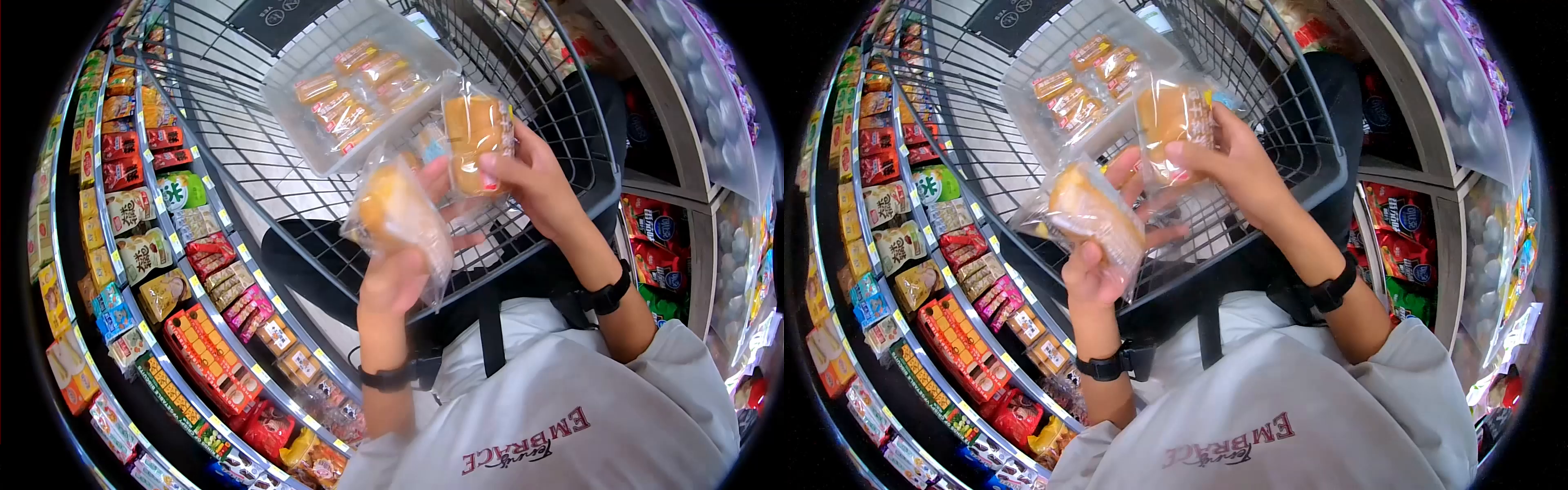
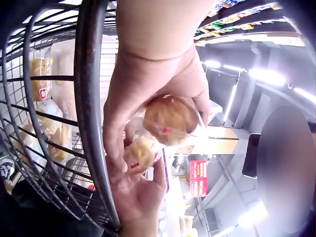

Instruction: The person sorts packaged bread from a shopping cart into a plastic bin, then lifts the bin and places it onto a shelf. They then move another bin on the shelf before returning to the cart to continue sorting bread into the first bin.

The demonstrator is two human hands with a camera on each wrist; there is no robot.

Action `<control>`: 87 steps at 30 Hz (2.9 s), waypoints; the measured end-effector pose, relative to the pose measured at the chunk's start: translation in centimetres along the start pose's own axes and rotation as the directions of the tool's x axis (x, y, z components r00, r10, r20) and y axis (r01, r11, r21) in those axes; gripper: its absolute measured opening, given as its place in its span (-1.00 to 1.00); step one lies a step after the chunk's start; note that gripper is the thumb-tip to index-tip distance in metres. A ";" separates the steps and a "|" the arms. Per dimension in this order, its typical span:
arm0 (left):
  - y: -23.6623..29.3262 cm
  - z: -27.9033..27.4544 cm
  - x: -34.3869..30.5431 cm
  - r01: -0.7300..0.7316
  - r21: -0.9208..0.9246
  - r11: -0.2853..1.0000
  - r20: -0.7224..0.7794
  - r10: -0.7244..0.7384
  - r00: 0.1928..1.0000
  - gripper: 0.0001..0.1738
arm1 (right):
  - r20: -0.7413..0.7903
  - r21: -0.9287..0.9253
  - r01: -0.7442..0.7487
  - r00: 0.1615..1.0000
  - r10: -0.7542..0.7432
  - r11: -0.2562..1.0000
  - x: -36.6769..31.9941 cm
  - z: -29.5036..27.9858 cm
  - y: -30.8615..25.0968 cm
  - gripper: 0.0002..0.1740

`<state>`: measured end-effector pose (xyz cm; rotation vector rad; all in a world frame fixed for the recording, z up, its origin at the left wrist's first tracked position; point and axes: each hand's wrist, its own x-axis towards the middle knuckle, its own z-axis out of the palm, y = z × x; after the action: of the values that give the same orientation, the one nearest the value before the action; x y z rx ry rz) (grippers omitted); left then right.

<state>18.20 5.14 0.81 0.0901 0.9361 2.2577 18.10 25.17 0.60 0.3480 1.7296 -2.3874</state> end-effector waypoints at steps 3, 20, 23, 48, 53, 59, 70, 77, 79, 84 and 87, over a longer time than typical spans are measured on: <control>0.4 -0.1 0.1 0.062 -0.162 0.985 0.056 -0.053 0.997 0.25 | 0.047 0.397 -0.117 0.993 0.107 0.910 0.1 -1.6 -0.2 -0.27; -0.1 -1.4 -0.3 0.065 -0.185 0.981 0.071 -0.052 0.996 0.40 | 0.158 0.343 -0.105 0.986 0.053 0.933 0.0 -1.5 0.2 -0.14; 0.0 -1.4 -0.2 0.066 -0.195 0.979 0.088 -0.050 0.995 0.46 | 0.174 0.324 -0.122 0.982 0.068 0.938 0.1 -1.7 0.3 -0.14; -1.1 -0.1 0.6 0.012 0.414 0.910 -0.190 0.073 0.979 0.04 | 0.170 0.122 -0.180 0.973 0.159 0.976 0.3 -0.7 -0.2 -0.35; -1.1 0.1 0.6 -0.003 0.395 0.919 -0.195 0.087 0.977 0.04 | 0.198 0.151 -0.193 0.967 0.162 0.969 0.3 -0.8 -0.4 -0.34; -1.0 0.0 0.6 0.012 0.431 0.902 -0.206 0.086 0.975 0.03 | 0.205 0.162 -0.204 0.964 0.169 0.965 0.3 -0.9 -0.5 -0.34; 5.2 1.2 -1.3 0.030 0.989 0.146 -0.118 0.648 0.752 -0.59 | 0.189 -0.794 0.112 0.980 0.067 0.598 -0.8 0.3 -1.4 -0.20; 13.0 -6.1 2.9 0.151 0.830 -0.537 0.272 0.626 0.731 -0.85 | 0.368 -0.929 0.353 0.910 0.193 0.107 11.3 1.3 -4.6 -0.45; 13.5 -6.7 3.3 0.197 0.843 -0.501 0.185 0.613 0.769 -0.86 | 0.388 -0.918 0.396 0.901 0.194 -0.005 14.6 2.6 -5.0 -0.46; 13.4 -6.7 3.8 0.196 0.882 -0.430 0.161 0.663 0.731 -0.92 | 0.447 -0.859 0.508 0.809 0.382 -0.069 28.6 1.7 2.0 -0.27; 13.2 -7.2 3.8 0.236 0.865 -0.443 0.146 0.673 0.725 -0.94 | 0.438 -0.818 0.575 0.627 0.644 -0.003 31.8 1.3 5.1 0.10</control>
<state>5.62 -3.55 3.33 0.4952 3.4175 0.6759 -11.12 22.25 -12.78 -0.8150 2.1471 -0.2149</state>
